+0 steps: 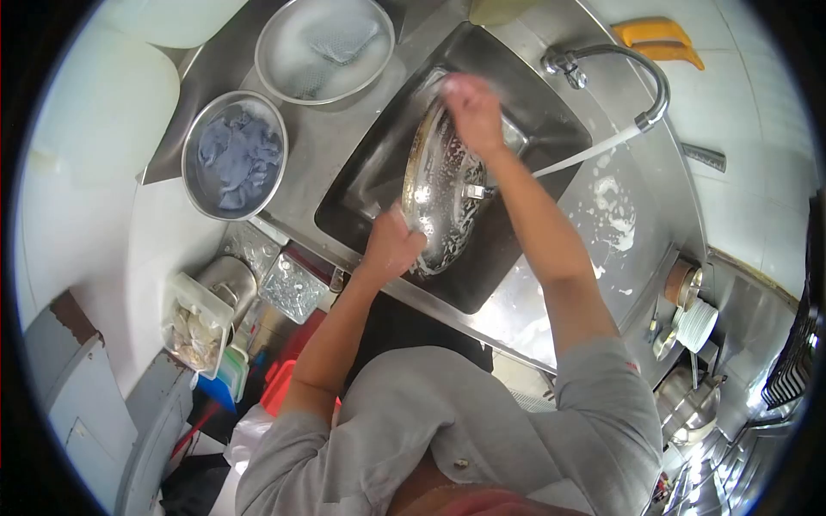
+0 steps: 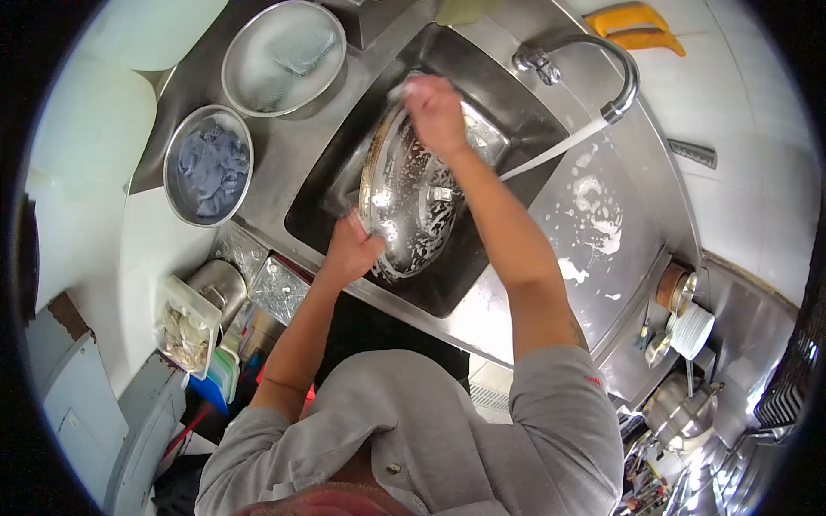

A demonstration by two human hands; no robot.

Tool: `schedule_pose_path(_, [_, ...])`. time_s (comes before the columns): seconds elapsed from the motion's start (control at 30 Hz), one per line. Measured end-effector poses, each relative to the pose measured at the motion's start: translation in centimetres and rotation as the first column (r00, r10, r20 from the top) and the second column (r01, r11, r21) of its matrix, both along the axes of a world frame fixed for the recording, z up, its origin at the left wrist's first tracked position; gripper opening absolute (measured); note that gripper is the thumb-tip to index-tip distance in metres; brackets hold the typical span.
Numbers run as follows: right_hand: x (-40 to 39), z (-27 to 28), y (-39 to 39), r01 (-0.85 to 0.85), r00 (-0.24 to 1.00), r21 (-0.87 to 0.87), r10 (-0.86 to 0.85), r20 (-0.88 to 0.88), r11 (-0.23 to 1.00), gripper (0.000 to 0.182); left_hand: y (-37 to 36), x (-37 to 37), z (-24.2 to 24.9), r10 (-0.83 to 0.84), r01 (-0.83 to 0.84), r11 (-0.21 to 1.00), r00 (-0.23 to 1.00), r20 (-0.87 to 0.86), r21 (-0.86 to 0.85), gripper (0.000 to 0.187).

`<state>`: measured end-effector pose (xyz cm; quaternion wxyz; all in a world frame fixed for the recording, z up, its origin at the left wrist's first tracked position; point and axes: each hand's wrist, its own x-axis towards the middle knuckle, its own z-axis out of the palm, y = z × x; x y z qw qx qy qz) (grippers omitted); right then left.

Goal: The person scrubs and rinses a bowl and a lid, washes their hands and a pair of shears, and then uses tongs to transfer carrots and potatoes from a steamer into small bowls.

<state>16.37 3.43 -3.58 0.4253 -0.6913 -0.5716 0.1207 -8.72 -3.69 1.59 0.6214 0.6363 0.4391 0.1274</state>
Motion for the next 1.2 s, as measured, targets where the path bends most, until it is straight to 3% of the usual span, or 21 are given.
schedule_pose_path(0.03, [2.4,-1.3,0.9,0.092,0.985,-0.238,-0.124,-0.121,0.967,0.019,-0.5,-0.1,0.1,-0.007,0.007,1.000,1.000,-0.021,0.008,0.040])
schedule_pose_path(0.07, [4.8,-4.0,1.4,0.137,0.966,-0.465,-0.222,-0.134,0.875,0.024,-0.9,-0.1,0.0,0.001,-0.001,1.000,1.000,0.009,0.011,0.039])
schedule_pose_path(0.17, [6.1,-7.6,1.7,0.236,0.781,-0.483,-0.461,-0.422,0.843,0.022,-2.3,-0.7,-0.4,0.031,-0.032,0.999,0.995,0.090,0.001,0.037])
schedule_pose_path(0.2, [7.7,-12.1,2.6,0.215,0.788,-0.409,-0.405,-0.463,0.887,0.020,-3.0,-0.8,-0.6,0.040,-0.038,0.999,0.993,0.114,-0.018,0.037])
schedule_pose_path(0.3, [7.2,-7.6,4.5,-0.086,0.910,-0.365,-0.076,-0.408,0.927,0.032,-4.2,-1.6,-1.0,-0.010,0.018,0.997,0.994,0.112,-0.071,0.037])
schedule_pose_path(0.37, [5.6,-5.8,4.9,-0.109,0.907,-0.342,-0.048,-0.418,0.933,0.029,-3.7,-1.6,-0.1,-0.025,0.049,0.985,0.989,0.143,-0.168,0.038])
schedule_pose_path(0.43, [2.7,0.0,3.3,-0.111,0.933,-0.352,-0.025,-0.360,0.929,0.027,-1.4,-0.1,1.8,-0.035,0.045,0.994,0.994,0.103,-0.097,0.039])
schedule_pose_path(0.53, [-2.1,3.2,0.4,-0.328,0.937,-0.067,0.315,-0.153,0.942,0.009,2.8,2.3,1.8,0.003,-0.001,0.999,0.999,0.051,-0.044,0.038])
schedule_pose_path(0.6, [-5.3,5.7,-1.4,-0.461,0.888,0.059,0.459,0.034,0.886,0.009,4.5,2.4,2.6,0.000,0.000,1.000,1.000,0.009,-0.009,0.038])
schedule_pose_path(0.73, [-5.2,5.8,-1.8,-0.488,0.871,0.225,0.457,0.179,0.843,0.014,2.9,1.2,1.0,-0.017,0.023,0.997,0.997,-0.076,0.080,0.042])
schedule_pose_path(0.77, [-3.0,3.6,-0.7,-0.354,0.935,0.072,0.353,0.035,0.932,0.015,2.1,1.0,1.1,-0.013,0.021,0.996,0.996,-0.085,0.085,0.045])
schedule_pose_path(0.83, [0.8,-2.0,1.0,-0.095,0.983,-0.280,0.046,-0.177,0.955,0.016,0.8,1.0,1.6,-0.035,0.038,0.996,0.999,-0.039,0.077,0.050])
schedule_pose_path(0.9, [0.4,-2.6,1.1,-0.128,0.991,-0.195,0.135,0.022,0.972,0.017,-0.3,0.8,1.0,-0.033,0.033,0.991,0.999,-0.003,0.128,0.052])
schedule_pose_path(0.93, [-0.6,-0.7,1.4,-0.165,0.974,-0.165,0.187,0.129,0.972,0.018,-0.7,0.7,0.7,-0.039,0.018,0.970,0.996,0.084,0.242,0.056])
schedule_pose_path(0.97, [-2.0,0.9,0.7,-0.378,0.898,0.009,0.364,0.248,0.926,0.021,-0.9,0.3,0.2,-0.021,0.009,0.978,0.998,0.058,0.207,0.056])
schedule_pose_path(1.03, [-4.4,5.3,-0.5,-0.505,0.861,0.011,0.503,0.073,0.863,0.025,-1.5,-0.7,0.7,-0.019,0.019,0.992,1.000,-0.002,0.126,0.055])
schedule_pose_path(1.13, [0.8,-3.1,2.2,-0.208,0.977,-0.161,0.212,0.007,0.965,0.024,-1.4,-0.5,0.7,-0.049,0.043,0.992,0.998,0.046,0.120,0.054])
schedule_pose_path(1.2, [3.1,-3.1,3.1,-0.076,0.976,-0.321,0.005,-0.216,0.944,0.028,-1.4,0.2,0.7,-0.082,0.078,0.991,0.996,0.036,0.106,0.049])
